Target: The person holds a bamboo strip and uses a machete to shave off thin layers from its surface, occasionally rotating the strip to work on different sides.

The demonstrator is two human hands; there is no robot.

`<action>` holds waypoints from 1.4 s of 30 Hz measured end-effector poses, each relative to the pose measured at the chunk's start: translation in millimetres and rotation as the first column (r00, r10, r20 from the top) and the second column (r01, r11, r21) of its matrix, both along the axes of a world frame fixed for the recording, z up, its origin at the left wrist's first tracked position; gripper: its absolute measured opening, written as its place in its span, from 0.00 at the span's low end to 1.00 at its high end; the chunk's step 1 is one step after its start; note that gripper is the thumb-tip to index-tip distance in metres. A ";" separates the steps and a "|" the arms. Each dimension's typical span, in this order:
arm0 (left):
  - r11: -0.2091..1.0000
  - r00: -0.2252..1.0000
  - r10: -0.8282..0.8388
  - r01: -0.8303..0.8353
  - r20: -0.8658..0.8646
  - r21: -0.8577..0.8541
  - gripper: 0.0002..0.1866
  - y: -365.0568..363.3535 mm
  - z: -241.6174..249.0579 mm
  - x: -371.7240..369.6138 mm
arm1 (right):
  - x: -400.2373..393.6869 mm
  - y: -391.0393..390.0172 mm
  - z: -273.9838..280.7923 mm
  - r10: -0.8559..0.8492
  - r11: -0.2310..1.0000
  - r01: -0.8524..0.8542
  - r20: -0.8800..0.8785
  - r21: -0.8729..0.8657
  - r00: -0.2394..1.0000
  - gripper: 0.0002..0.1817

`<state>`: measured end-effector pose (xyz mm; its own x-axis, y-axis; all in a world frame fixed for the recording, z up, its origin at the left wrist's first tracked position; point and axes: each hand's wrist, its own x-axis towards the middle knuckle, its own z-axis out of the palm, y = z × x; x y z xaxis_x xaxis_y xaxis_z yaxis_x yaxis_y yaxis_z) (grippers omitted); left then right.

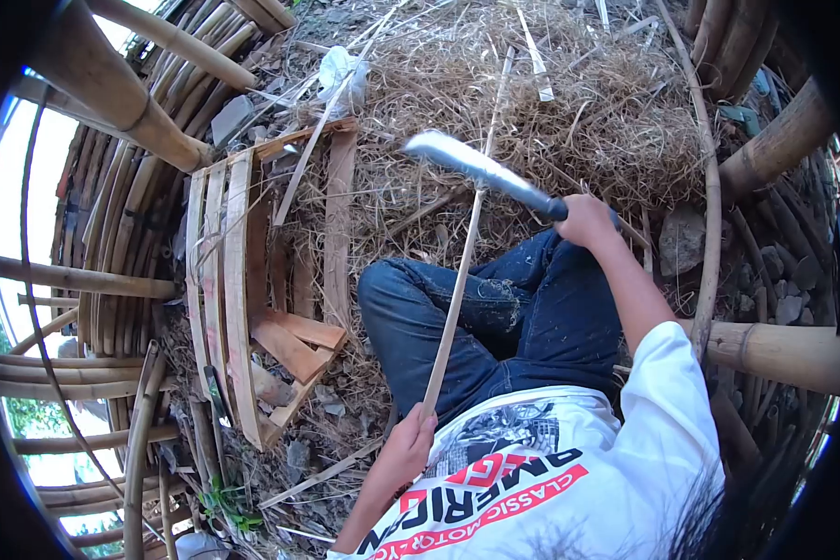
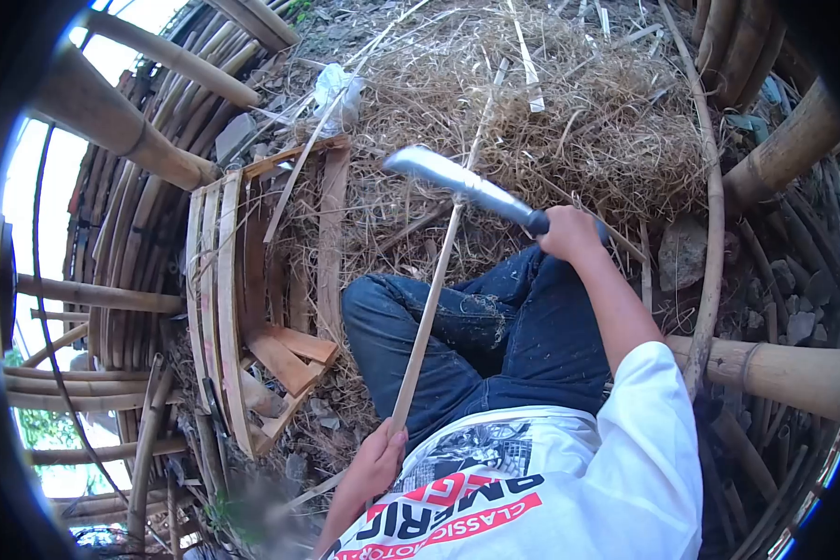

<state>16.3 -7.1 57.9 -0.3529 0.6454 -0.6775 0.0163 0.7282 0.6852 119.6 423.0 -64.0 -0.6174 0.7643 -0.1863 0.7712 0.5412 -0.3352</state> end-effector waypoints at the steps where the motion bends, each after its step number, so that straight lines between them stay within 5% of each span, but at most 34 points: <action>1: 1.000 0.999 0.027 -0.027 0.031 0.010 0.09 0.0 -2.6 -2.0 | -0.8 0.9 -4.9 0.010 1.000 -0.010 -0.007 0.005 1.000 0.14; 4: 0.993 0.988 0.090 -0.098 0.124 0.060 0.09 7.2 0.7 0.7 | -0.2 -19.5 -9.1 -0.177 0.983 0.176 0.012 0.057 0.984 0.14; 12: 0.999 0.998 0.050 -0.050 0.033 0.013 0.09 18.1 -2.6 -5.5 | 29.7 -89.7 29.2 0.258 0.944 -0.270 -0.084 -0.191 0.962 0.14; 15: 0.999 1.000 0.028 -0.028 -0.008 0.030 0.07 14.5 5.2 -5.7 | 28.5 -67.8 25.0 0.304 0.948 -0.305 -0.031 -0.091 0.952 0.13; 18: 0.998 0.999 0.020 -0.018 -0.046 0.052 0.06 10.7 1.5 -2.8 | 19.0 -47.5 19.0 0.080 0.978 -0.091 -0.068 -0.189 0.995 0.13; 22: 0.999 0.999 0.040 -0.039 -0.013 0.028 0.05 14.2 -0.4 -4.7 | 11.2 -84.3 25.3 0.054 0.976 -0.088 -0.171 -0.198 0.984 0.15; 26: 0.998 0.994 -0.008 0.015 -0.109 0.058 0.06 19.6 6.5 2.0 | 15.9 -101.9 35.3 0.306 0.943 -0.310 -0.049 -0.125 0.951 0.14; 28: 0.996 0.947 -0.085 0.088 -0.311 -0.005 0.07 19.0 10.3 1.3 | 12.3 -88.1 23.1 0.178 0.982 -0.179 -0.012 -0.056 0.984 0.14; 32: 0.995 0.917 -0.084 0.097 -0.389 0.014 0.07 24.2 15.9 0.1 | 2.0 -68.6 10.4 -0.147 0.982 0.139 -0.049 -0.126 0.988 0.14; 38: 0.998 0.922 -0.049 0.060 -0.384 0.016 0.07 37.3 15.6 7.1 | 8.3 -130.2 25.7 -0.111 0.960 0.068 -0.143 -0.273 0.984 0.16; 42: 0.992 0.881 -0.117 0.127 -0.458 -0.009 0.06 39.3 8.3 13.8 | 26.8 -174.9 46.4 0.036 0.904 -0.142 -0.258 -0.403 0.965 0.23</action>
<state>30.1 32.2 66.2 -0.5376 0.7151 -0.4467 0.4187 0.6863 0.5947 146.4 248.1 -17.7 -0.7450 0.5894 -0.3123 0.5944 0.3741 -0.7119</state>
